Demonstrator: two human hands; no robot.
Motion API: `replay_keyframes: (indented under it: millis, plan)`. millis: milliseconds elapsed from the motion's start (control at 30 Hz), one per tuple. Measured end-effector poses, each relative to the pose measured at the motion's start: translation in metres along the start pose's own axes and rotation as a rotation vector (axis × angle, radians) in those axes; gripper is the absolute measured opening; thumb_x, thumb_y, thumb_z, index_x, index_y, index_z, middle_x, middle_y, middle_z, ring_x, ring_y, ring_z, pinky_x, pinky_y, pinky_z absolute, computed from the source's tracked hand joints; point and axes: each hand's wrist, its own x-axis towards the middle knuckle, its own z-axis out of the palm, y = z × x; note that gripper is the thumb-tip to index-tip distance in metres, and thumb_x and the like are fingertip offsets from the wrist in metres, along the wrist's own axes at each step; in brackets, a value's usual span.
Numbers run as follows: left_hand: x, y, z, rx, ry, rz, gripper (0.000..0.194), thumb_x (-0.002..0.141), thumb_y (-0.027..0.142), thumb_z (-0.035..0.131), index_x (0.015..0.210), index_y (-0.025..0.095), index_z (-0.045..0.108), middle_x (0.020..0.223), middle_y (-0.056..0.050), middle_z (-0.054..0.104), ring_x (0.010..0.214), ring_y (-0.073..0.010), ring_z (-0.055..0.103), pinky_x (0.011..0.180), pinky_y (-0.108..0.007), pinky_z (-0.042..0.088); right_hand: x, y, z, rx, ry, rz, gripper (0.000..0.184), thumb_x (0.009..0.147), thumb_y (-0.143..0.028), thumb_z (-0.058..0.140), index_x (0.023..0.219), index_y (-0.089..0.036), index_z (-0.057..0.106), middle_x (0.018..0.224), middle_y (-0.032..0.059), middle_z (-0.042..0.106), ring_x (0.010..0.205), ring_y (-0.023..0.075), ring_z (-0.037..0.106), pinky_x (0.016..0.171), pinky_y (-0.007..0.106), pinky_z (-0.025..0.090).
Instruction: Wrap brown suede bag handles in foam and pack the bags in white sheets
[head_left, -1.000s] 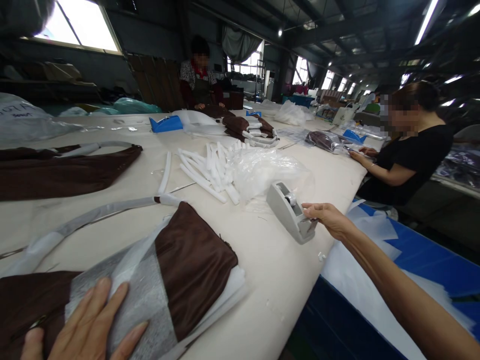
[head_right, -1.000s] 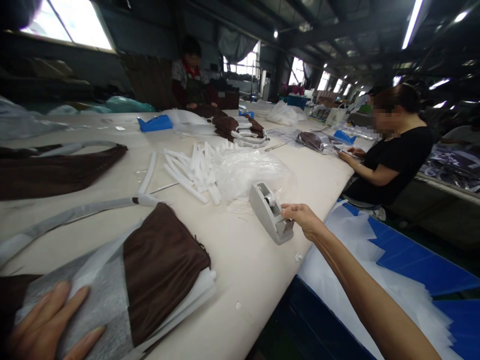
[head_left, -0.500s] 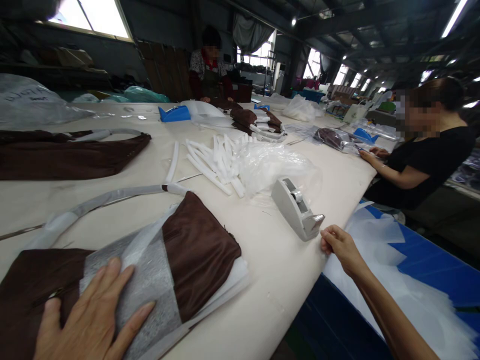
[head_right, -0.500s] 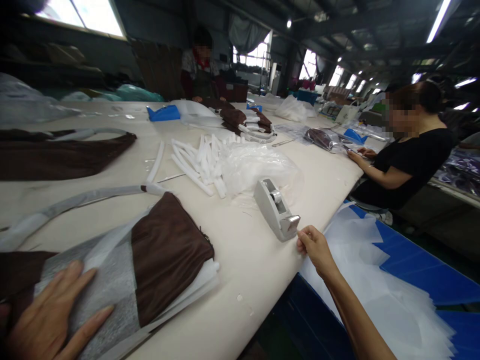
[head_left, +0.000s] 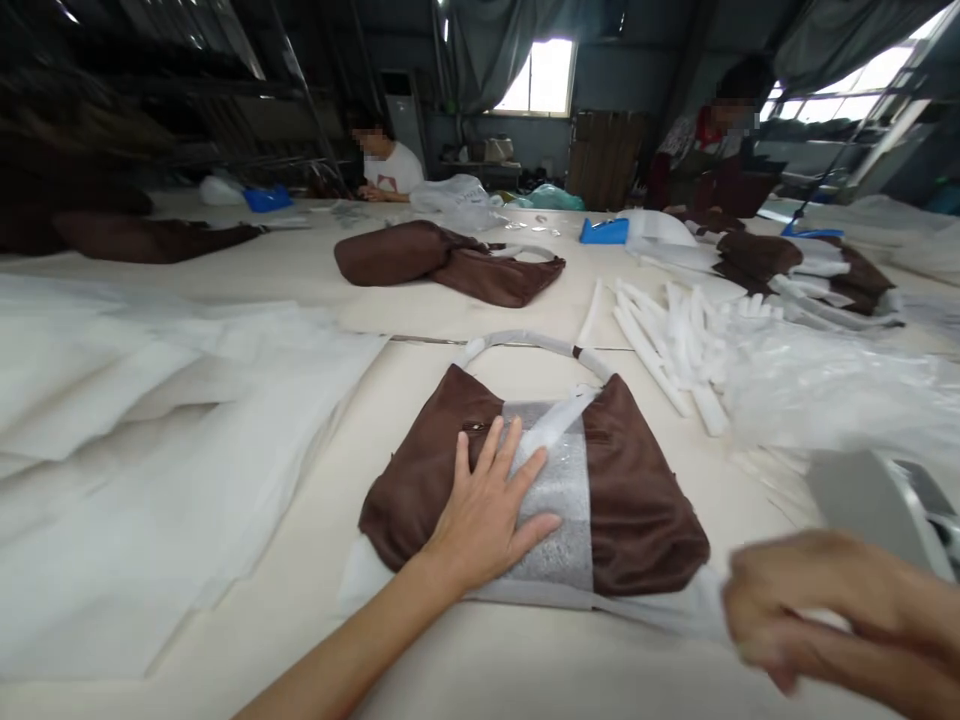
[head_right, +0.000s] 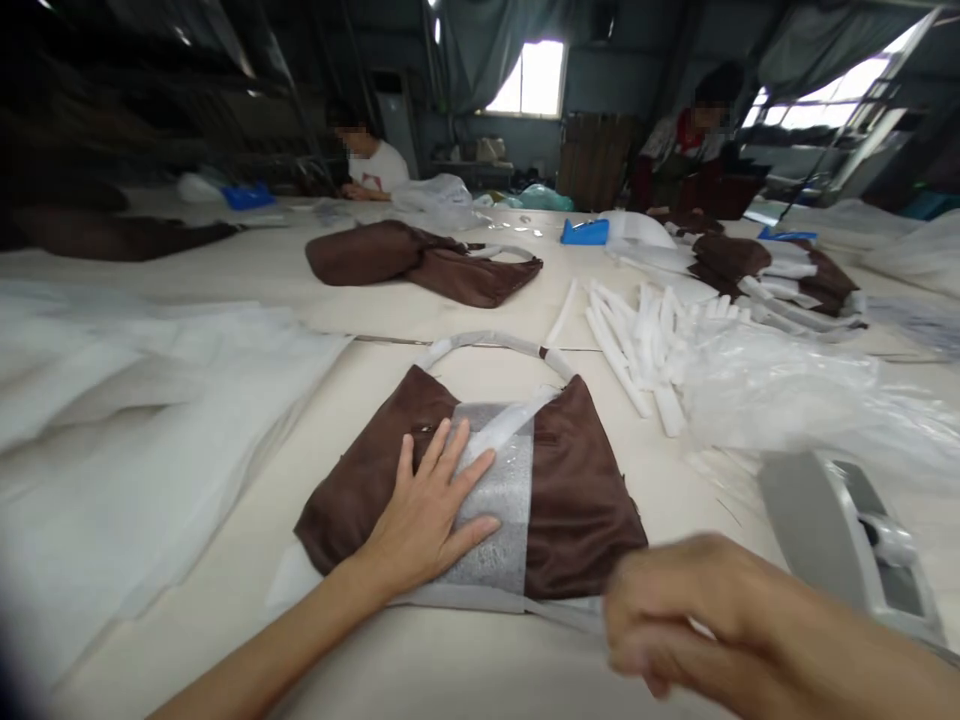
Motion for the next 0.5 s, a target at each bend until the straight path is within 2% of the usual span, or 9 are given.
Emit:
replay_keyframes:
  millis: [33, 67, 167, 233, 333, 500]
  plan:
    - [-0.001, 0.001, 0.0, -0.017, 0.009, -0.013, 0.069, 0.092, 0.065, 0.043, 0.148, 0.025, 0.04, 0.163, -0.02, 0.015, 0.15, -0.0415, 0.008, 0.111, -0.074, 0.011, 0.035, -0.012, -0.007, -0.049, -0.162, 0.009, 0.018, 0.093, -0.029, 0.057, 0.078, -0.023, 0.066, 0.072, 0.0012, 0.064, 0.066, 0.0159, 0.059, 0.063, 0.025, 0.045]
    - [-0.002, 0.002, 0.0, -0.034, 0.021, -0.022, 0.069, 0.091, 0.065, 0.045, 0.148, 0.027, 0.039, 0.163, -0.019, 0.011, 0.149, -0.0427, 0.007, 0.111, -0.074, 0.012, 0.069, -0.021, -0.013, -0.08, -0.234, -0.007, 0.02, 0.094, -0.029, 0.054, 0.078, -0.021, 0.065, 0.07, 0.0004, 0.063, 0.064, 0.0146, 0.058, 0.06, 0.023, 0.043]
    - [-0.002, 0.002, 0.001, -0.081, 0.062, -0.042, 0.073, 0.089, 0.064, 0.053, 0.151, 0.032, 0.034, 0.165, -0.017, 0.0, 0.149, -0.0456, 0.005, 0.109, -0.075, 0.015, 0.156, -0.031, -0.023, -0.229, -0.353, -0.116, 0.019, 0.088, -0.023, 0.055, 0.071, -0.019, 0.06, 0.063, -0.0033, 0.056, 0.059, 0.0112, 0.052, 0.058, 0.021, 0.039]
    - [-0.003, 0.002, 0.002, -0.103, 0.081, -0.052, 0.076, 0.087, 0.064, 0.055, 0.152, 0.034, 0.03, 0.165, -0.017, -0.003, 0.148, -0.047, 0.005, 0.108, -0.077, 0.016, 0.195, -0.028, -0.024, -0.365, -0.379, -0.148, 0.015, 0.081, -0.016, 0.058, 0.066, -0.018, 0.058, 0.058, -0.0057, 0.05, 0.054, 0.0097, 0.046, 0.055, 0.021, 0.034]
    - [-0.005, 0.002, 0.005, -0.128, 0.09, -0.07, 0.075, 0.085, 0.065, 0.058, 0.15, 0.034, 0.036, 0.164, -0.018, 0.004, 0.148, -0.0472, 0.005, 0.106, -0.08, 0.015, 0.229, -0.022, -0.022, -0.503, -0.394, -0.17, 0.014, 0.071, -0.008, 0.06, 0.062, -0.018, 0.057, 0.052, -0.0084, 0.044, 0.049, 0.0078, 0.038, 0.051, 0.022, 0.029]
    - [-0.008, 0.001, 0.009, -0.153, 0.119, -0.085, 0.072, 0.083, 0.065, 0.059, 0.145, 0.034, 0.043, 0.16, -0.017, 0.017, 0.148, -0.0461, 0.006, 0.106, -0.08, 0.016, 0.249, -0.027, -0.025, -0.497, -0.424, -0.145, 0.013, 0.07, -0.006, 0.061, 0.064, -0.017, 0.06, 0.051, -0.0089, 0.047, 0.048, 0.0067, 0.04, 0.052, 0.021, 0.03]
